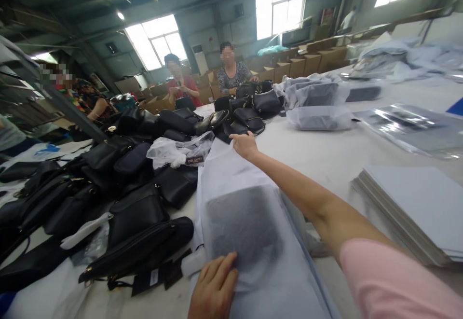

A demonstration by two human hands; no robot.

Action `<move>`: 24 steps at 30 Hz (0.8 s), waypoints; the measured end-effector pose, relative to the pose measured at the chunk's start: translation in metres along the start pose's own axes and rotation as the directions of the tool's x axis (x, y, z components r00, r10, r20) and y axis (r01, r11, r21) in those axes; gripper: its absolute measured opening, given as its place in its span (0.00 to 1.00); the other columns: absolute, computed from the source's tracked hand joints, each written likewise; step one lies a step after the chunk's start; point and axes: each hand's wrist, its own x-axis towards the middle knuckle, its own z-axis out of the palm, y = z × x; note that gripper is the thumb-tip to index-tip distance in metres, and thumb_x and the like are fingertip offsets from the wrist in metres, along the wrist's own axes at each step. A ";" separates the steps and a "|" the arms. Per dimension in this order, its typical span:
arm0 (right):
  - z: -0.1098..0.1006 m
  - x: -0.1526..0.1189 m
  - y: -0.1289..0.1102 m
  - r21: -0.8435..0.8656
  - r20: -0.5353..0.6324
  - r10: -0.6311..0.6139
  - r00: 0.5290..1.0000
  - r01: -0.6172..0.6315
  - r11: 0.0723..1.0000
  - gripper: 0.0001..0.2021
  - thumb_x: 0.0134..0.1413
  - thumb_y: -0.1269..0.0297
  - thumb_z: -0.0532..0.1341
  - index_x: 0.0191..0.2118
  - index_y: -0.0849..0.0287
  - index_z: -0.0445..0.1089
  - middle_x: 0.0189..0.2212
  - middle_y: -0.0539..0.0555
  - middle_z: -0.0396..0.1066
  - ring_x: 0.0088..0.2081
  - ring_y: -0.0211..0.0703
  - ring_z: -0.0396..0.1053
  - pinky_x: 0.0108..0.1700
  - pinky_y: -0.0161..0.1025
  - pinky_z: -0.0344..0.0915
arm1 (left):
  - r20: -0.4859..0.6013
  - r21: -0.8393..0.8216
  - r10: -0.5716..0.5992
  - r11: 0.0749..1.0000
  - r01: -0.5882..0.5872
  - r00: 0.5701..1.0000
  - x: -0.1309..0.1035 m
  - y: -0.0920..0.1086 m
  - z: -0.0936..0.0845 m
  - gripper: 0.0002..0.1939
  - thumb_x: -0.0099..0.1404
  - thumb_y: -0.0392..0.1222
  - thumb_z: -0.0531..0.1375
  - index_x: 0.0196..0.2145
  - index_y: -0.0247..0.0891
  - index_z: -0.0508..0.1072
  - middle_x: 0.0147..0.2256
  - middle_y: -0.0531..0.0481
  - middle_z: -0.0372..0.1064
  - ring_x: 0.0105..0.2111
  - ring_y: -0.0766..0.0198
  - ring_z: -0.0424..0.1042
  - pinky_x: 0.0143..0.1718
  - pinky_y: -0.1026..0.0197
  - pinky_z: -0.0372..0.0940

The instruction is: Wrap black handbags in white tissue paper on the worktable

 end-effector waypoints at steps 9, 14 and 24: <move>-0.031 -0.091 -0.033 0.078 -0.064 -0.387 0.920 0.392 0.917 0.24 0.65 0.70 0.53 0.65 0.52 0.59 0.67 0.53 0.53 0.68 0.49 0.46 0.68 0.51 0.43 | 0.049 -0.009 -0.006 1.000 0.006 0.999 -0.007 0.001 -0.004 0.20 0.73 0.32 0.44 0.36 0.38 0.74 0.52 0.50 0.74 0.52 0.59 0.72 0.45 0.57 0.70; -0.035 -0.199 -0.045 0.248 0.240 -0.553 0.798 0.500 0.830 0.27 0.64 0.49 0.57 0.65 0.52 0.60 0.66 0.55 0.55 0.68 0.54 0.48 0.68 0.56 0.45 | 0.053 -0.062 0.023 0.998 -0.019 0.998 -0.015 0.002 -0.017 0.17 0.72 0.29 0.46 0.43 0.35 0.75 0.47 0.49 0.77 0.51 0.60 0.73 0.50 0.54 0.71; -0.020 -0.266 -0.052 0.164 0.220 -0.575 0.788 0.551 0.818 0.34 0.62 0.50 0.60 0.69 0.53 0.51 0.70 0.58 0.43 0.70 0.58 0.37 0.68 0.63 0.36 | 0.232 -0.170 0.049 0.985 -0.009 0.971 -0.033 0.018 -0.030 0.15 0.71 0.31 0.50 0.50 0.34 0.73 0.44 0.45 0.77 0.43 0.61 0.77 0.46 0.56 0.74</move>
